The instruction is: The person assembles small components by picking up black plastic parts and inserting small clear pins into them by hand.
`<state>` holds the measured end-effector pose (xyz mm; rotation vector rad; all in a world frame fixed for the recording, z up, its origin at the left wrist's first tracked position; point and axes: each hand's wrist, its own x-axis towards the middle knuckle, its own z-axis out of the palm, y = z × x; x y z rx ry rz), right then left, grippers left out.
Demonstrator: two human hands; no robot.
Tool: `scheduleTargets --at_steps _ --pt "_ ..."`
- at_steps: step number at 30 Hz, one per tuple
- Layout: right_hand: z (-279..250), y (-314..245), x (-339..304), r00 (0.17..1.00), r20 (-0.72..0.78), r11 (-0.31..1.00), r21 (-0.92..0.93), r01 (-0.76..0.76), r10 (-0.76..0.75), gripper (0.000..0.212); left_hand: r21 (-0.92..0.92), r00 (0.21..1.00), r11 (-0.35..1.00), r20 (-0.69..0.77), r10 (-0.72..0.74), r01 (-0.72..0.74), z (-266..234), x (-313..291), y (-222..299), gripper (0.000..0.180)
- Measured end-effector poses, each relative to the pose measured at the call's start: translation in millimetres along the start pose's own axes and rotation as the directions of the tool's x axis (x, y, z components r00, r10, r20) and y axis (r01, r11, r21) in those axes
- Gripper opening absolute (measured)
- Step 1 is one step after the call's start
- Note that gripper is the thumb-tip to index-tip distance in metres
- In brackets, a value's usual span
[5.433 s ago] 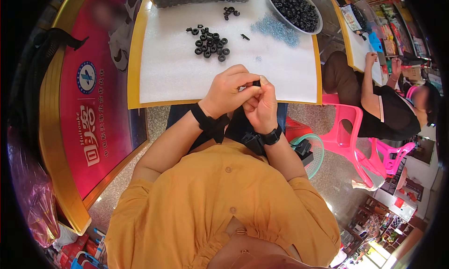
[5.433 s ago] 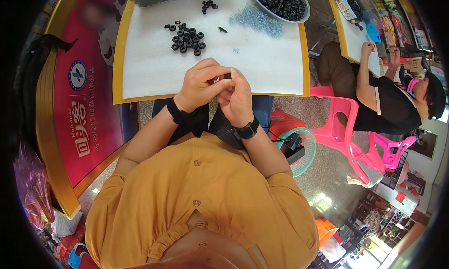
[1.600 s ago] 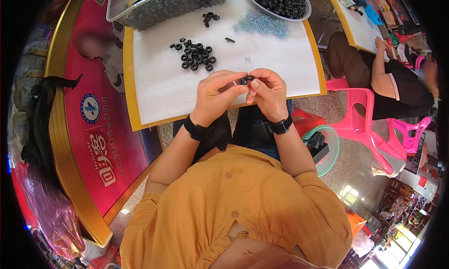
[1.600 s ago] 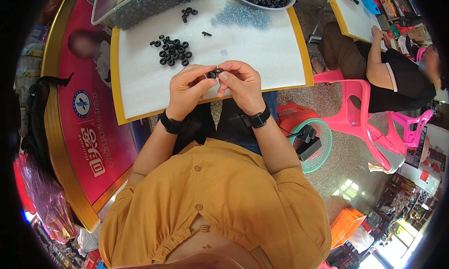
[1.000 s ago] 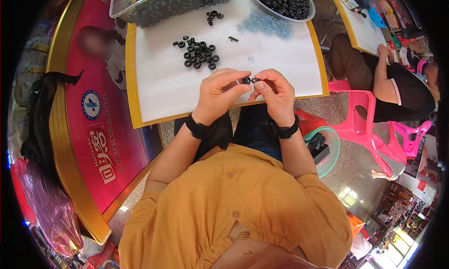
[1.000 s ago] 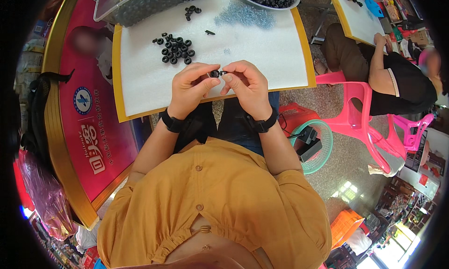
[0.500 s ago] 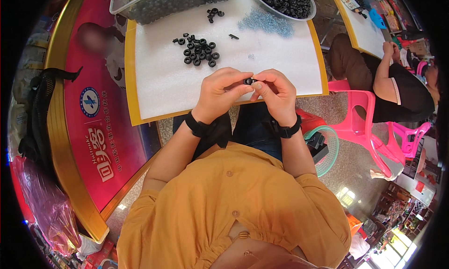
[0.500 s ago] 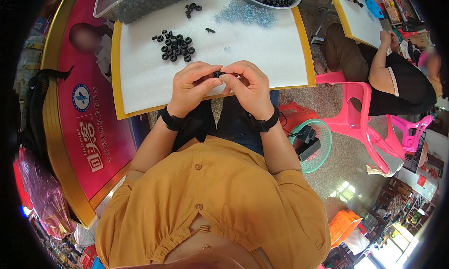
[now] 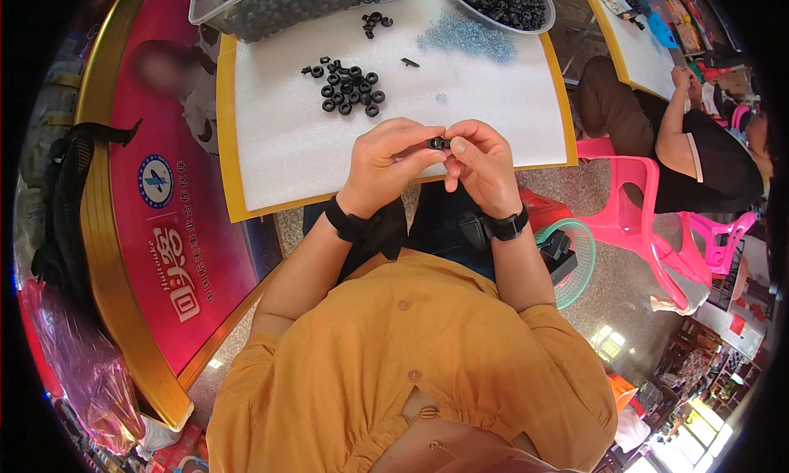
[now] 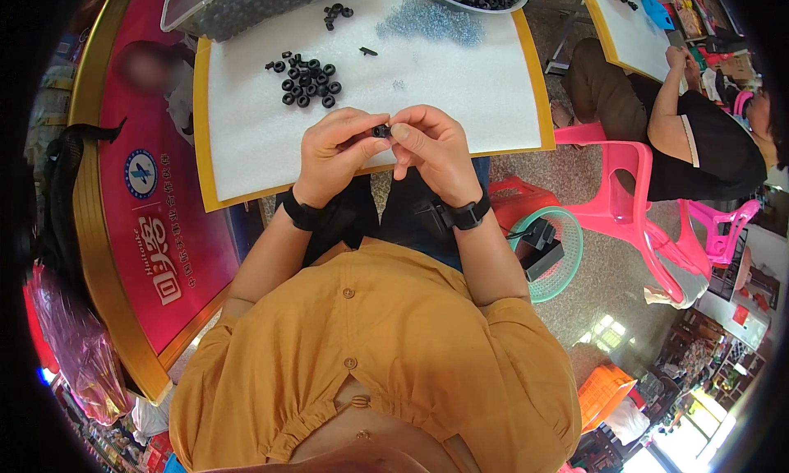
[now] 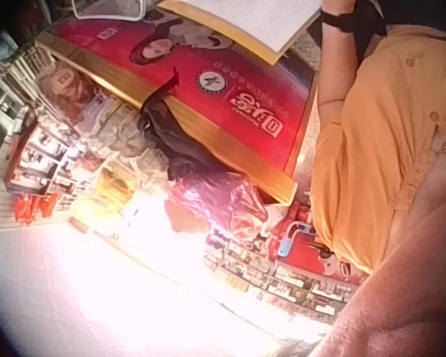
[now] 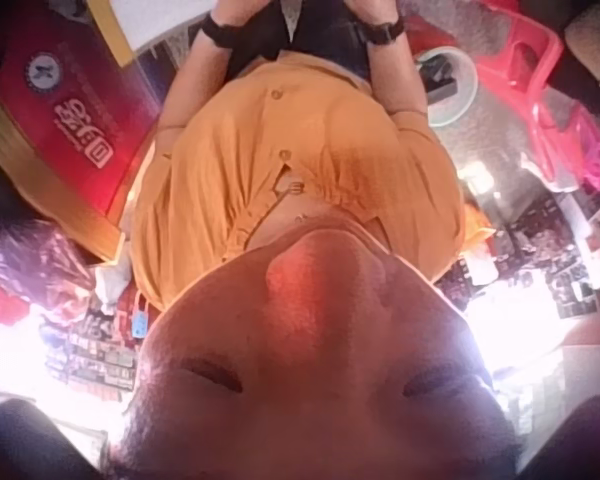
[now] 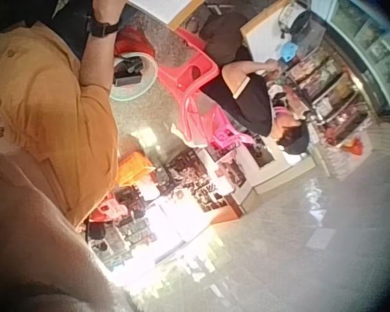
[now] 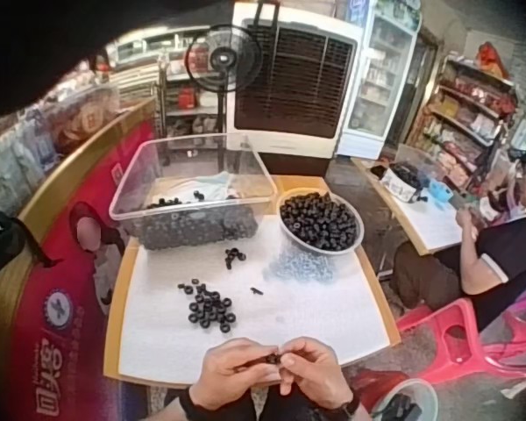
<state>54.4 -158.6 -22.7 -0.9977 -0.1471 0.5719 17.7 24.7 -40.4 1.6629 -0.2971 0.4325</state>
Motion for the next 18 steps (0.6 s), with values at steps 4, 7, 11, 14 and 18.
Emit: scheduleTargets --at_steps 4,7,11,14,18 --pt "-6.0 0.9 4.3 0.991 0.069 0.986 0.111 -0.122 0.114 0.026 -0.077 1.0 0.997 0.008 -0.012 0.013 -1.0 -0.9 1.3 0.028" --pt "-5.8 -2.3 5.2 0.979 0.126 0.973 0.146 -0.179 0.161 0.028 -0.076 0.998 0.996 0.045 -0.053 0.056 -2.4 0.7 7.9 0.028" --pt "-5.0 -4.4 5.2 0.971 0.091 0.969 0.089 -0.231 0.223 0.032 -0.086 0.997 0.995 0.061 -0.038 0.043 -3.1 -0.7 4.7 0.026" --pt "-0.8 -5.9 3.8 0.964 0.104 0.962 0.095 -0.255 0.245 0.029 -0.088 0.997 0.996 0.067 -0.029 0.034 -2.4 0.0 5.6 0.025" --pt "-1.0 -3.8 3.3 0.961 0.123 0.968 -0.005 -0.25 0.249 0.035 -0.079 0.998 0.997 0.068 -0.015 0.021 -2.6 -1.0 4.2 0.026"
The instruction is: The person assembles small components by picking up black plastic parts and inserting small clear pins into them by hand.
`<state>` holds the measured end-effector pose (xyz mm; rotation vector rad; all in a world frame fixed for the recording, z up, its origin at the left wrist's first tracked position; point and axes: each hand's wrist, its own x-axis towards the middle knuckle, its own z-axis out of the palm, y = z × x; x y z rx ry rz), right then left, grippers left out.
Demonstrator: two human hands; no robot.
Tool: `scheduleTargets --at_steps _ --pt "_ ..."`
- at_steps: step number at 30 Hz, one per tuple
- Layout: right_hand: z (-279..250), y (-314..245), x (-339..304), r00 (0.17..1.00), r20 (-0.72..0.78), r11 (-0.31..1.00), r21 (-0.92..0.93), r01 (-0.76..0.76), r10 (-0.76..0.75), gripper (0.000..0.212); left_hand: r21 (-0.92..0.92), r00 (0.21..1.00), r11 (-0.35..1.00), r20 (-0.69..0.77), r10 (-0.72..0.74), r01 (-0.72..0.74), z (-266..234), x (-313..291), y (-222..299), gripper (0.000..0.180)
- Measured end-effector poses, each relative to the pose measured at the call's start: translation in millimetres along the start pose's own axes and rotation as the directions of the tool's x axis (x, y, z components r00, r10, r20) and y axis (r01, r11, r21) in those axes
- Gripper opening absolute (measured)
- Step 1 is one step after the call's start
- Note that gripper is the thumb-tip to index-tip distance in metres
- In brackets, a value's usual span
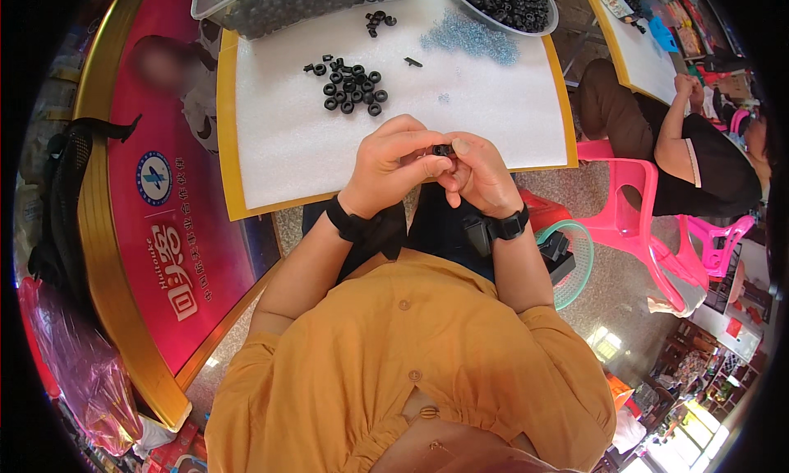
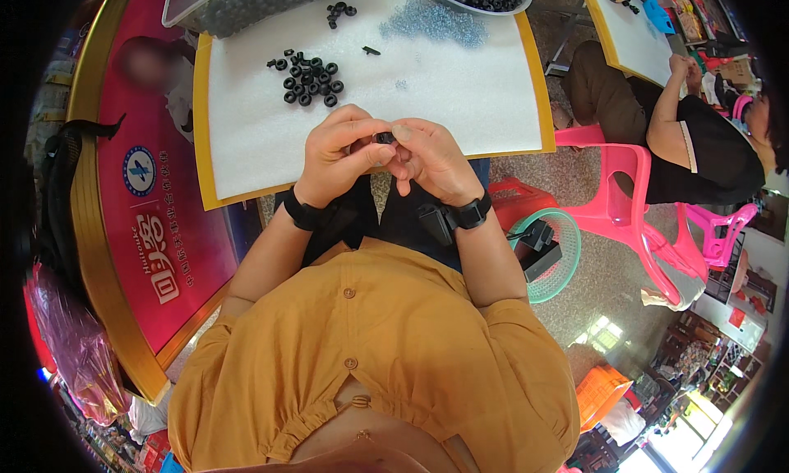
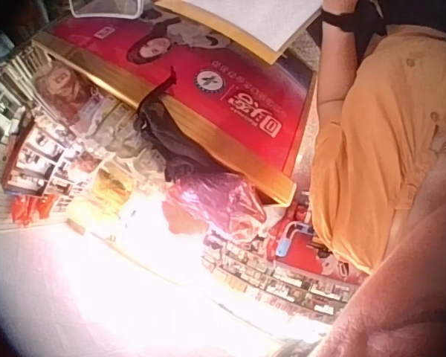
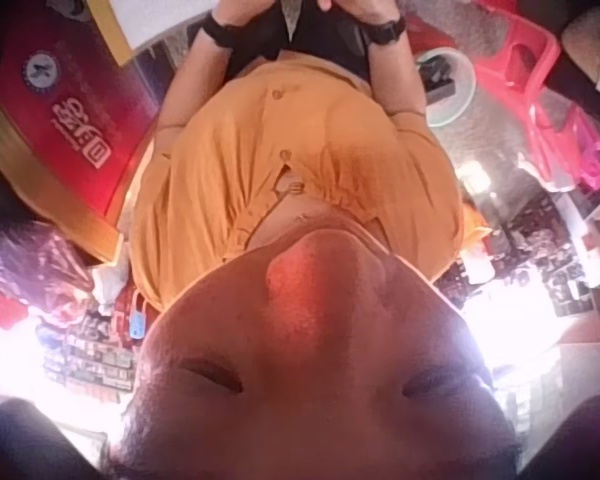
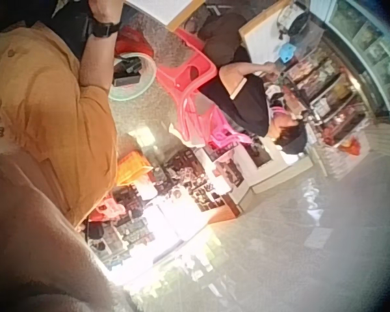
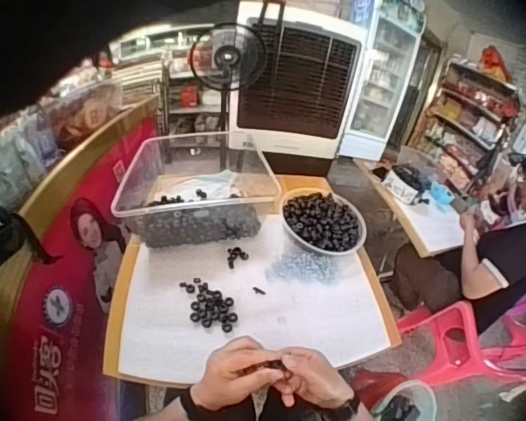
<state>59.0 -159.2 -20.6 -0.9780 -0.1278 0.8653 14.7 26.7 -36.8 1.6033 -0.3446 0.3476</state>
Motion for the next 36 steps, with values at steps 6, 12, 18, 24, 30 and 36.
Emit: scheduleTargets --at_steps 6,12,18,24,30,36 --pt "8.5 7.6 0.8 0.999 -0.047 0.999 0.044 0.029 -0.027 0.033 0.009 0.999 0.999 -0.018 0.035 -0.035 0.9 0.4 -2.6 0.028" --pt "17.1 25.6 6.4 0.986 -0.127 0.979 0.156 0.127 -0.108 0.024 0.054 0.995 0.995 -0.045 0.084 -0.081 3.6 1.9 -4.3 0.027" --pt "30.7 24.2 6.1 0.969 -0.224 0.987 0.089 0.13 -0.108 0.026 0.076 0.999 0.997 -0.047 0.024 -0.02 3.5 0.0 -2.2 0.026" --pt "19.6 21.0 5.8 0.994 -0.054 0.969 0.224 0.106 -0.096 0.032 -0.011 0.999 1.0 -0.034 -0.006 0.006 4.4 -0.2 -3.7 0.029" --pt "3.9 27.0 8.7 0.991 -0.014 0.976 0.175 0.131 -0.131 0.028 0.033 0.999 0.998 -0.008 0.049 -0.048 4.9 2.8 -3.4 0.03" --pt "12.2 17.7 4.4 0.991 -0.059 0.986 0.104 0.128 -0.123 0.027 0.102 0.998 0.993 -0.003 0.066 -0.065 2.9 3.8 0.6 0.03"
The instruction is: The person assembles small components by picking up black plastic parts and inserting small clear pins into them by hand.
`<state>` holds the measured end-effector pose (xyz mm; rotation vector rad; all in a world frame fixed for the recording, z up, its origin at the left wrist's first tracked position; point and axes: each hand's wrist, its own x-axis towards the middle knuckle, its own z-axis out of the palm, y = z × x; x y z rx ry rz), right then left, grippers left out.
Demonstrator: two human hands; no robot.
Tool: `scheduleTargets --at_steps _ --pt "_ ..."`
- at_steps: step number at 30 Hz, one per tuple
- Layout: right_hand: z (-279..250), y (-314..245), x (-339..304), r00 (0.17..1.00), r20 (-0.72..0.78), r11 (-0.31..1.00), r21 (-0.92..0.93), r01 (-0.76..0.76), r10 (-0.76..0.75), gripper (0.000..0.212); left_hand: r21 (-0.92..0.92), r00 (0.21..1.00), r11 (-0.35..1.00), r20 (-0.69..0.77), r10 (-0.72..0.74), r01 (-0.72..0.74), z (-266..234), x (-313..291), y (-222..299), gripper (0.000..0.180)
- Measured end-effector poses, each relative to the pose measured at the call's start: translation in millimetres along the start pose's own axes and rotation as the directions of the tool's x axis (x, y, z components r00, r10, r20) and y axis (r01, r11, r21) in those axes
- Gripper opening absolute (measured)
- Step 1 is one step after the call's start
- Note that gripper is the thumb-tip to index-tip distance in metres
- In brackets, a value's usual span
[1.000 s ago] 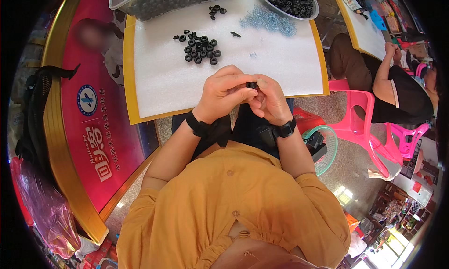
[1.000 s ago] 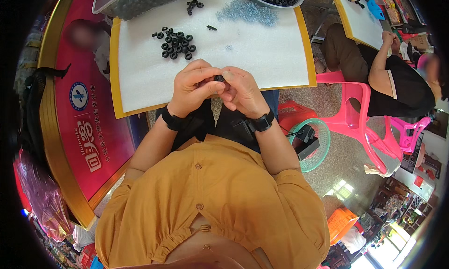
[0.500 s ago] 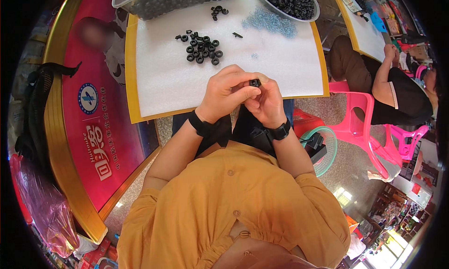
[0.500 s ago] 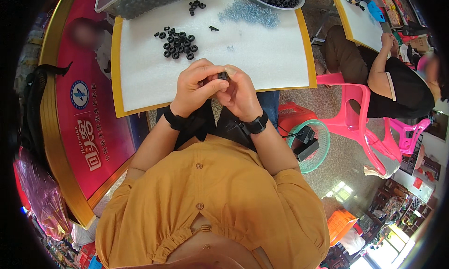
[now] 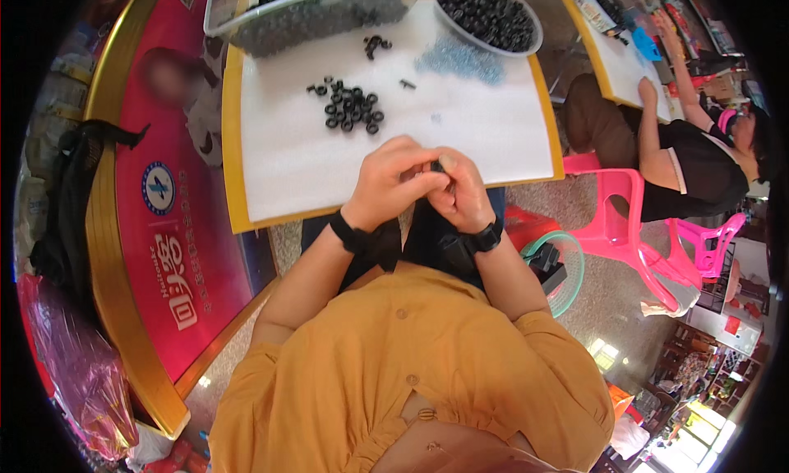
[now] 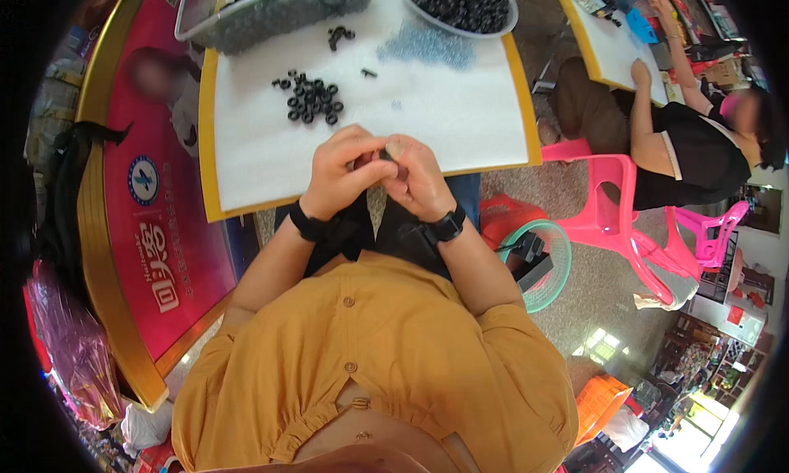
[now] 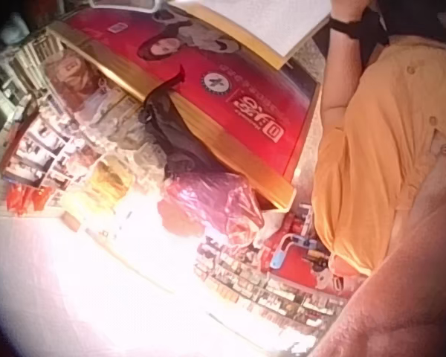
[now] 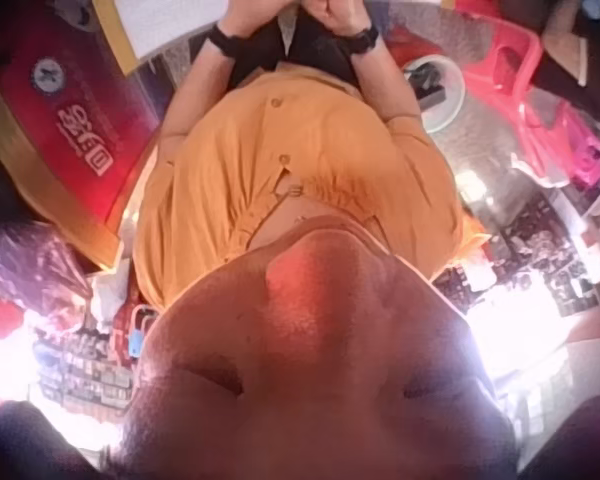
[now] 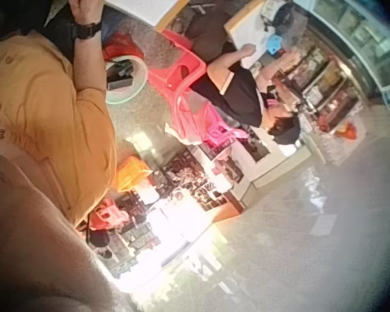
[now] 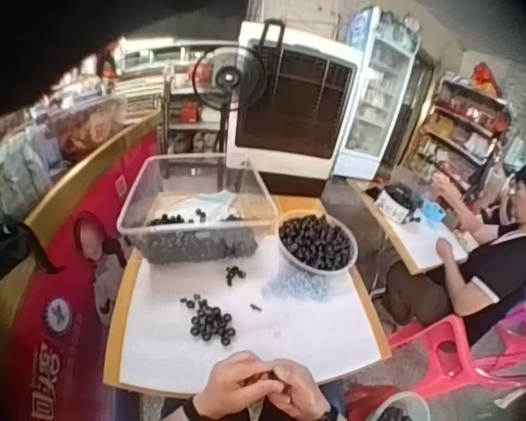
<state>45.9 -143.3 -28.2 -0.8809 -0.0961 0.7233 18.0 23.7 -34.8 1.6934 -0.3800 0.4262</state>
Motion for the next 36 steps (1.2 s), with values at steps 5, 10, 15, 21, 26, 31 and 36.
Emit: scheduleTargets --at_steps 5,10,15,21,26,31,36 --pt "12.7 -67.5 19.6 0.968 -0.228 0.914 -0.405 0.001 -0.102 0.023 -0.093 0.987 0.988 -0.09 -0.134 0.125 0.6 -5.5 -3.3 0.04" --pt "-35.4 -145.0 98.2 0.863 -0.202 0.598 -0.79 0.137 -0.464 0.033 -0.079 0.991 0.99 -0.062 -0.119 0.114 2.1 -2.3 -0.2 0.034" --pt "-98.4 -187.1 172.1 0.732 -0.143 0.233 -0.972 0.022 -0.666 0.04 -0.074 0.991 0.99 -0.043 -0.123 0.12 2.3 1.8 2.2 0.029" --pt "-75.9 -180.2 181.3 0.706 0.012 -0.056 -0.998 -0.039 -0.708 0.035 -0.074 0.988 0.987 -0.042 -0.146 0.143 -0.5 -0.1 1.3 0.025" --pt "-13.3 -121.8 159.9 0.849 0.313 -0.185 -0.949 0.257 -0.427 0.024 -0.088 0.99 0.986 -0.017 -0.14 0.138 1.7 1.5 1.2 0.022" --pt "16.4 -71.6 165.7 0.892 0.44 -0.186 -0.89 0.416 -0.109 0.024 -0.087 0.991 0.988 -0.021 -0.132 0.129 0.8 0.9 -0.9 0.021" --pt "39.1 -64.0 160.8 0.842 0.532 -0.224 -0.813 0.538 0.091 0.027 -0.075 0.992 0.99 -0.03 -0.119 0.116 0.7 -1.1 -3.2 0.021"
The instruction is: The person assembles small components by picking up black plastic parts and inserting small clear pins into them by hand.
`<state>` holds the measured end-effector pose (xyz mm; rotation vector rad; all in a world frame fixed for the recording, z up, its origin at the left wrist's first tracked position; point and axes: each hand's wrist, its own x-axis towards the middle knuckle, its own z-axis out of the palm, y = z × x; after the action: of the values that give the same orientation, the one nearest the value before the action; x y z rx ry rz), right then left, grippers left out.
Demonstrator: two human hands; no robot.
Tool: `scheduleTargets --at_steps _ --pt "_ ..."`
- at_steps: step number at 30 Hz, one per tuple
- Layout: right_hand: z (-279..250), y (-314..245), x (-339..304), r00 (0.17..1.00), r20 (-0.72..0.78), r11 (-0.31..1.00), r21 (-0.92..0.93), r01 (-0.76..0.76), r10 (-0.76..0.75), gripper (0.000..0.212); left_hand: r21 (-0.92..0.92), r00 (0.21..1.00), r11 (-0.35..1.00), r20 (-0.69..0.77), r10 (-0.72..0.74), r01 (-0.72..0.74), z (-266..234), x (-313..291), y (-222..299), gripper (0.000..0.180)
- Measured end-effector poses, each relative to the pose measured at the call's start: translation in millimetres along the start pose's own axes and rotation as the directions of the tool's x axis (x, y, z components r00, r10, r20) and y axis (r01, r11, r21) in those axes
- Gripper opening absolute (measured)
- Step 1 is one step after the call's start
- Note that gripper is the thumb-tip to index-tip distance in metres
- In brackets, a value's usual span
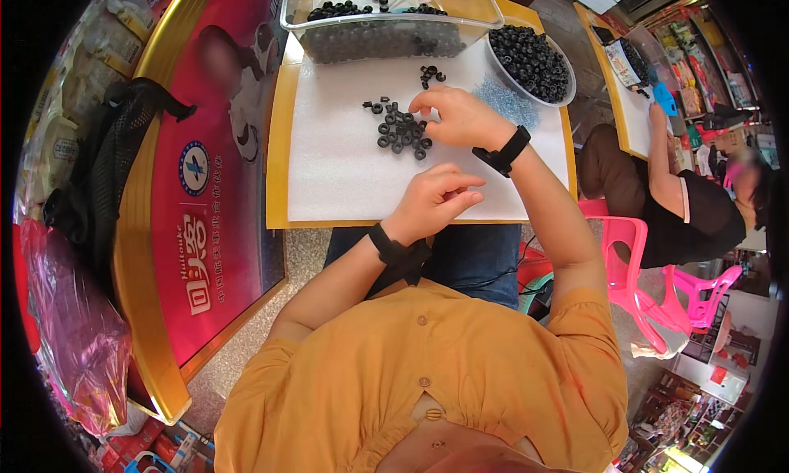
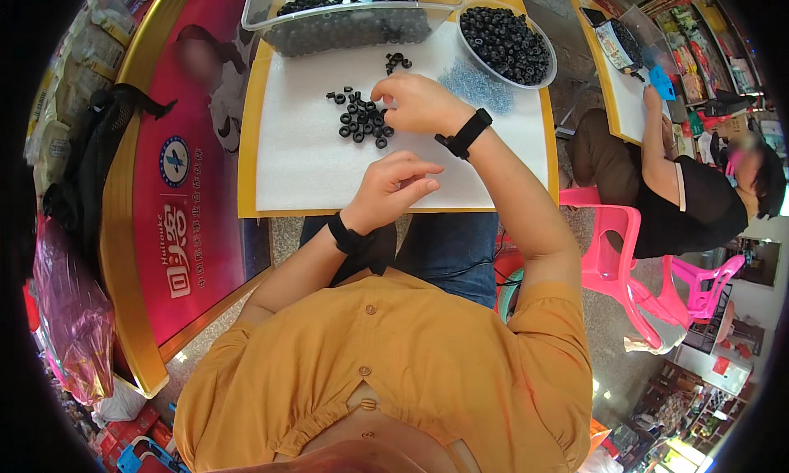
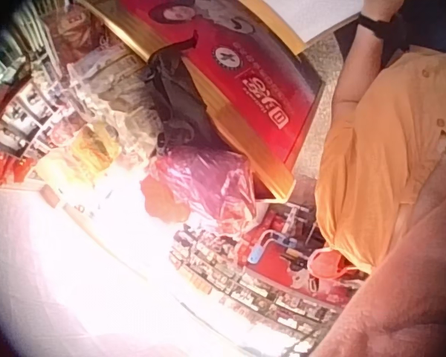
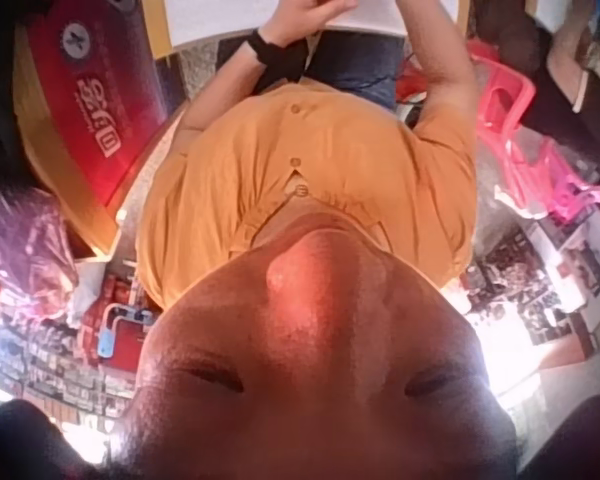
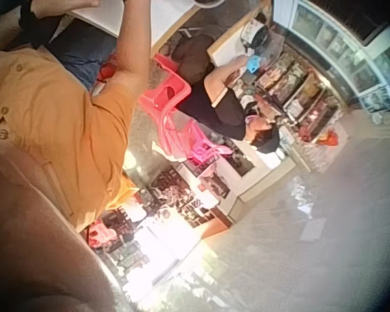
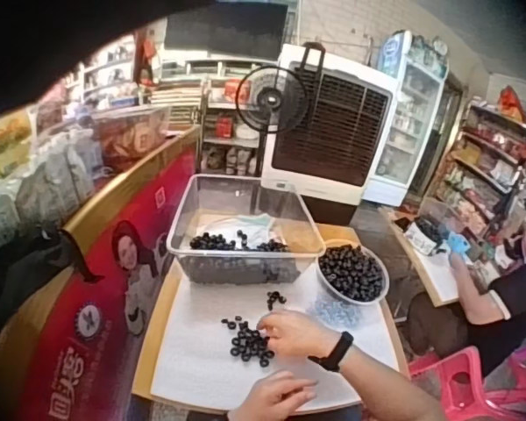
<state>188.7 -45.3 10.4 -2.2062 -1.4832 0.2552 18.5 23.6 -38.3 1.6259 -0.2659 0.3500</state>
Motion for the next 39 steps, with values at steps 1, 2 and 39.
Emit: scheduleTargets --at_steps 1,2,39 --pt "0.6 -0.9 -0.6 1.0 0.003 1.0 -0.002 -0.001 0.001 0.027 0.005 1.0 1.0 0.004 -0.003 0.003 0.0 0.0 0.7 0.021" --pt "1.5 -1.6 -1.3 1.0 0.015 1.0 -0.02 -0.015 0.015 0.029 0.011 1.0 1.0 0.007 -0.005 0.005 0.2 -0.1 1.3 0.02" --pt "26.4 -34.1 -129.9 0.882 0.245 -0.212 0.962 -0.17 0.402 0.02 -0.036 0.977 0.997 -0.205 0.065 -0.074 4.4 -1.8 -10.3 0.028"
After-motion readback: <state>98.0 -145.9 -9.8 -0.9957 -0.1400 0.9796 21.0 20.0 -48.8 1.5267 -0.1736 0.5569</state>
